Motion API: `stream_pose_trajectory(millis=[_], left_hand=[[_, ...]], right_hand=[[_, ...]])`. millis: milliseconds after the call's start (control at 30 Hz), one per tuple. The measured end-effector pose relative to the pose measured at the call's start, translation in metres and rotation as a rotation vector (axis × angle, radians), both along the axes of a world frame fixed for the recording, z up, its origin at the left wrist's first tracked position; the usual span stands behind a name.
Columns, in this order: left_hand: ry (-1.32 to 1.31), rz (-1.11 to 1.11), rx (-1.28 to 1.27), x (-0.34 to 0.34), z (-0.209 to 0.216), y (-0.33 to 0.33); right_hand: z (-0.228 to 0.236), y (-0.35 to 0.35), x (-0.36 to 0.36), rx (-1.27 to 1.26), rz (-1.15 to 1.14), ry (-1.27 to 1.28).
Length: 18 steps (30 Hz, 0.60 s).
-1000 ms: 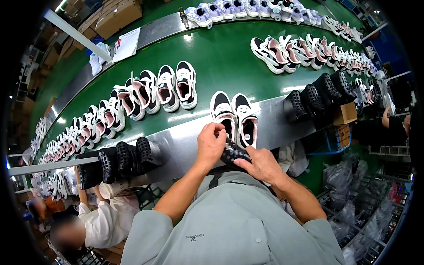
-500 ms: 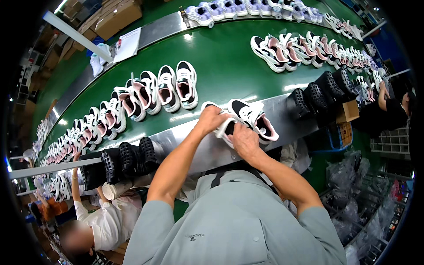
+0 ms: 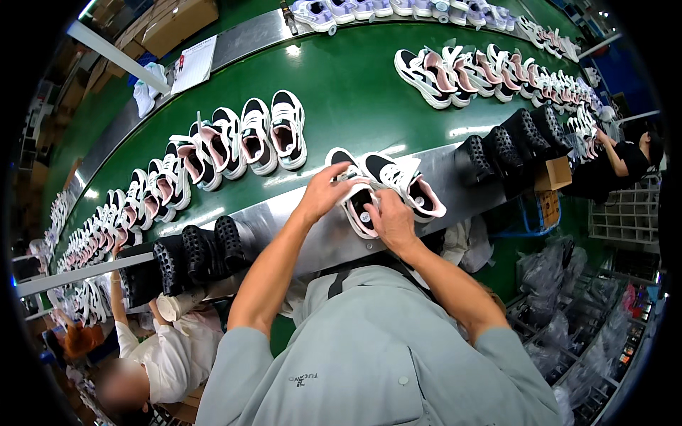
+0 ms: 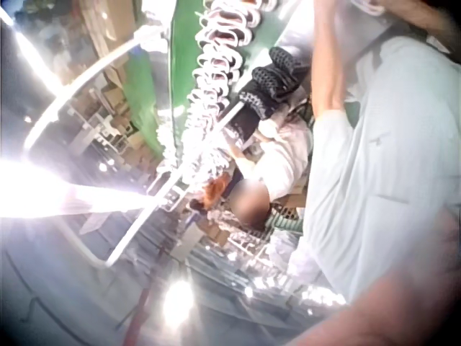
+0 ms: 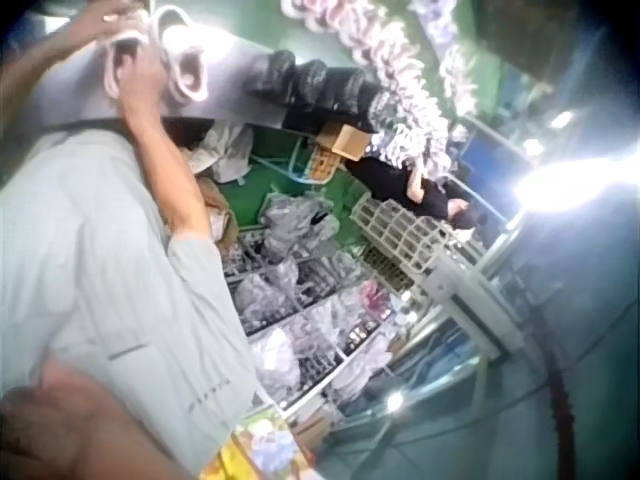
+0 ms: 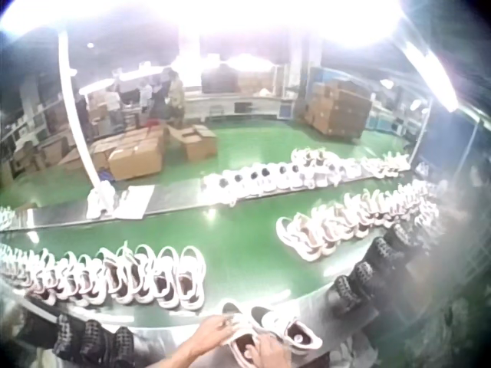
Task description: The person reaches into a large white bag to retrieve black perforated shoe components, stacks them on a metal table, and then picks up assembled sneakers from a conveyor belt to check them.
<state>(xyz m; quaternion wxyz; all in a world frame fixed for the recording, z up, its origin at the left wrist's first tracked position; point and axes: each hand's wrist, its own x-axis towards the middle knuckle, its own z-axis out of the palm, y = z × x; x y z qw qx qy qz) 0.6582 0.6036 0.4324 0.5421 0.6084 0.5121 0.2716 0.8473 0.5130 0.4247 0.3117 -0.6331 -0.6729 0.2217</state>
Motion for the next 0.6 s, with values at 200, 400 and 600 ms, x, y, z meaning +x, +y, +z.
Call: stream_pose_trajectory(millis=[200, 400, 600], left_hand=[[0.340, 0.107, 0.112, 0.020, -0.014, -0.076], [0.701, 0.239, 0.095, 0.009, -0.027, -0.068], [0.676, 0.109, 0.219, 0.007, -0.016, -0.061]], right_hand=[[-0.009, 0.026, -0.006, -0.199, -0.007, -0.009], [-0.022, 0.016, -0.002, -0.516, -0.219, 0.463], [-0.012, 0.051, 0.000, -0.147, 0.073, 0.468]])
